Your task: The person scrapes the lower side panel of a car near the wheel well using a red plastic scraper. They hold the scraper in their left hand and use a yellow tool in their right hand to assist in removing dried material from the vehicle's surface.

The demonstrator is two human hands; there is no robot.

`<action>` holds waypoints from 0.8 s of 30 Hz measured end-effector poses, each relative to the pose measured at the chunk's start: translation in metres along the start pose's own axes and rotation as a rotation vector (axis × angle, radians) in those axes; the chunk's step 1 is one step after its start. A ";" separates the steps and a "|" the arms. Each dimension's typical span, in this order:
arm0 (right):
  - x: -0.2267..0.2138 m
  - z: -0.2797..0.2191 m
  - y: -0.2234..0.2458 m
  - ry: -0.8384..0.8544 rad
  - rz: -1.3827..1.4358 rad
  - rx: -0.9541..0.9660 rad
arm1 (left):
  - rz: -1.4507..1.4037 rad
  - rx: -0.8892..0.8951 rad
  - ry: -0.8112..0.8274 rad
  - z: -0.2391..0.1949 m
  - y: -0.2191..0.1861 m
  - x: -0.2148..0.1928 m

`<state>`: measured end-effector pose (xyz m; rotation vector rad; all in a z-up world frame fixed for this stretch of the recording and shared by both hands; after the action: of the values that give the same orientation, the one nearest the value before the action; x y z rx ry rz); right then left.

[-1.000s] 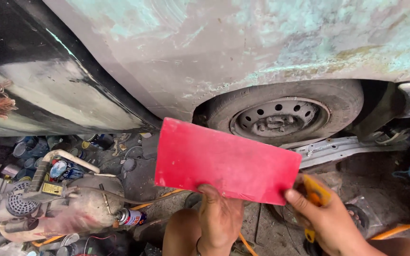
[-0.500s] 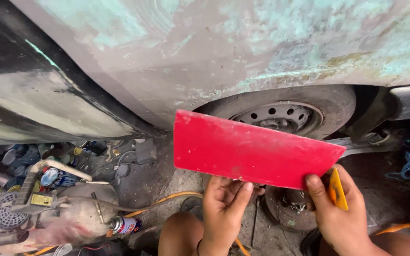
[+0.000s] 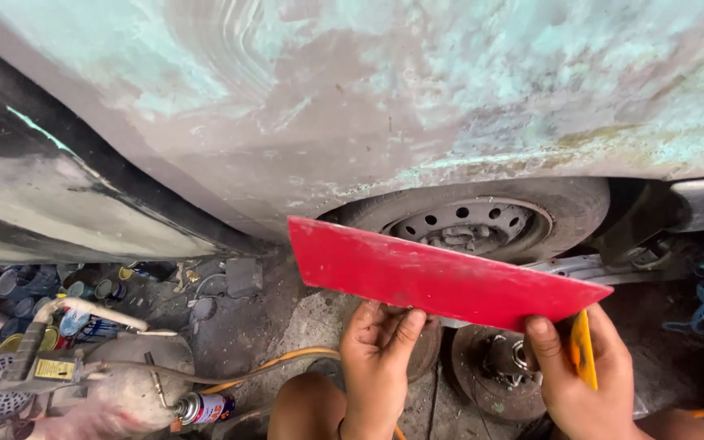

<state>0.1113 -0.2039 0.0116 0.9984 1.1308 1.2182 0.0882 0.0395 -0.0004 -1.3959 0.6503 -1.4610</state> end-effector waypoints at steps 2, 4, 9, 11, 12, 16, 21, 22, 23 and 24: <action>-0.006 0.002 -0.015 -0.015 -0.113 -0.017 | -0.067 -0.027 -0.042 0.011 0.013 -0.002; -0.009 0.003 -0.019 -0.030 -0.223 -0.030 | -0.132 -0.057 -0.085 0.017 0.024 -0.005; 0.011 0.018 0.033 0.062 -0.201 -0.416 | -0.401 -0.181 -0.111 0.030 0.048 0.002; 0.012 0.017 0.047 0.057 -0.247 -0.417 | -0.464 -0.211 -0.140 0.028 0.056 0.004; 0.013 0.015 0.056 0.048 -0.291 -0.420 | -0.526 -0.240 -0.165 0.027 0.060 0.006; 0.009 0.001 0.069 0.037 -0.311 -0.391 | -0.545 -0.304 -0.167 0.018 0.055 0.012; -0.001 -0.020 0.047 -0.006 -0.136 -0.265 | -0.577 -0.131 -0.018 0.005 0.039 0.016; -0.002 -0.023 0.048 -0.003 -0.137 -0.272 | -0.580 -0.124 -0.016 0.001 0.031 0.018; -0.011 -0.026 0.033 -0.089 -0.060 -0.100 | -0.612 -0.122 0.060 -0.002 0.021 0.027; -0.018 -0.031 0.018 -0.173 0.018 0.072 | -0.644 -0.120 0.137 -0.006 0.010 0.035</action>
<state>0.0774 -0.2207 0.0256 1.1483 1.0377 1.0886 0.0906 0.0027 0.0046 -1.7024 0.3854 -2.0600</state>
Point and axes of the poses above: each hand's wrist, its own z-axis towards the middle knuckle, its own x-axis out of the palm, y = z × x, the point moved 9 cm from there along z, towards the middle knuckle, and after that the axes turned 11 degrees about y, right-handed, at the moved point
